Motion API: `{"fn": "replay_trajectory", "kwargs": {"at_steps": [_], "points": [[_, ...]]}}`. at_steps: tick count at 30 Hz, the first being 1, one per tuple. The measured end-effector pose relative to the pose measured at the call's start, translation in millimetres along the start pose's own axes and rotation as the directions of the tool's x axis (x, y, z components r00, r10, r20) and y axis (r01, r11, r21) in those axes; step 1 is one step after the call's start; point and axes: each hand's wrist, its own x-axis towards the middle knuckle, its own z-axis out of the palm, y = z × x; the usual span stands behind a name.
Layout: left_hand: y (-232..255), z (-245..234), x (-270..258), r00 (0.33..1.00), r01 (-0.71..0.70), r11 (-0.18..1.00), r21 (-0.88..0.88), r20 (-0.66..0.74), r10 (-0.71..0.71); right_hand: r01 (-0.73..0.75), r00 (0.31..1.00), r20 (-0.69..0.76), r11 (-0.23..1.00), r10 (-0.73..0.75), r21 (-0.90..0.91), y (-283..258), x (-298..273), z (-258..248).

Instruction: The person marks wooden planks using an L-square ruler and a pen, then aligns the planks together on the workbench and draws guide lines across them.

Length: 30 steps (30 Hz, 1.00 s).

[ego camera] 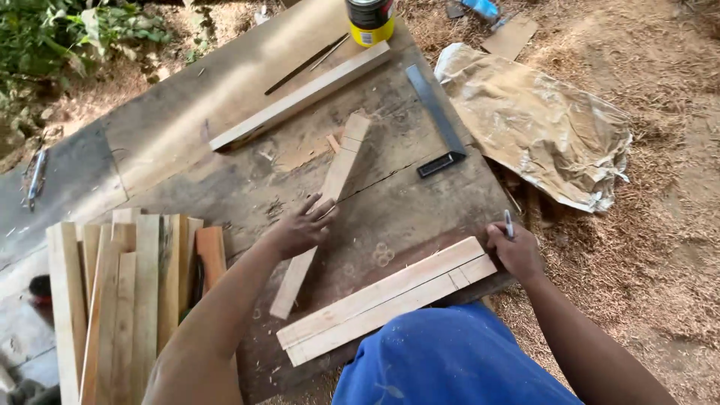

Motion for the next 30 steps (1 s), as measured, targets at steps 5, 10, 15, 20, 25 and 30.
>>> {"fn": "replay_trajectory", "kwargs": {"at_steps": [5,10,15,20,25,30], "points": [[13,61,23,0.871,0.351,0.883,-0.311,-0.237,-0.43,-0.049,0.999,0.008,0.998,0.049,0.039,4,2,0],[46,55,51,0.37,0.595,0.206,-0.777,0.038,-0.928,-0.028,1.0,-0.003,0.996,0.028,0.088,9,2,3],[53,70,47,0.464,0.535,0.299,-0.79,-0.021,-0.885,0.059,0.998,-0.002,0.997,-0.059,0.057,7,2,0],[87,35,34,0.695,0.468,0.375,-0.8,0.071,-0.715,0.062,0.998,0.012,0.996,-0.063,0.067,12,4,2],[132,33,42,0.757,0.313,0.473,-0.824,-0.085,-0.648,0.04,0.999,0.011,0.998,-0.04,0.048,6,0,-1],[150,30,51,0.676,0.333,0.433,-0.837,-0.109,-0.729,0.004,1.0,0.025,0.999,-0.006,0.046,3,-1,-2]]}}
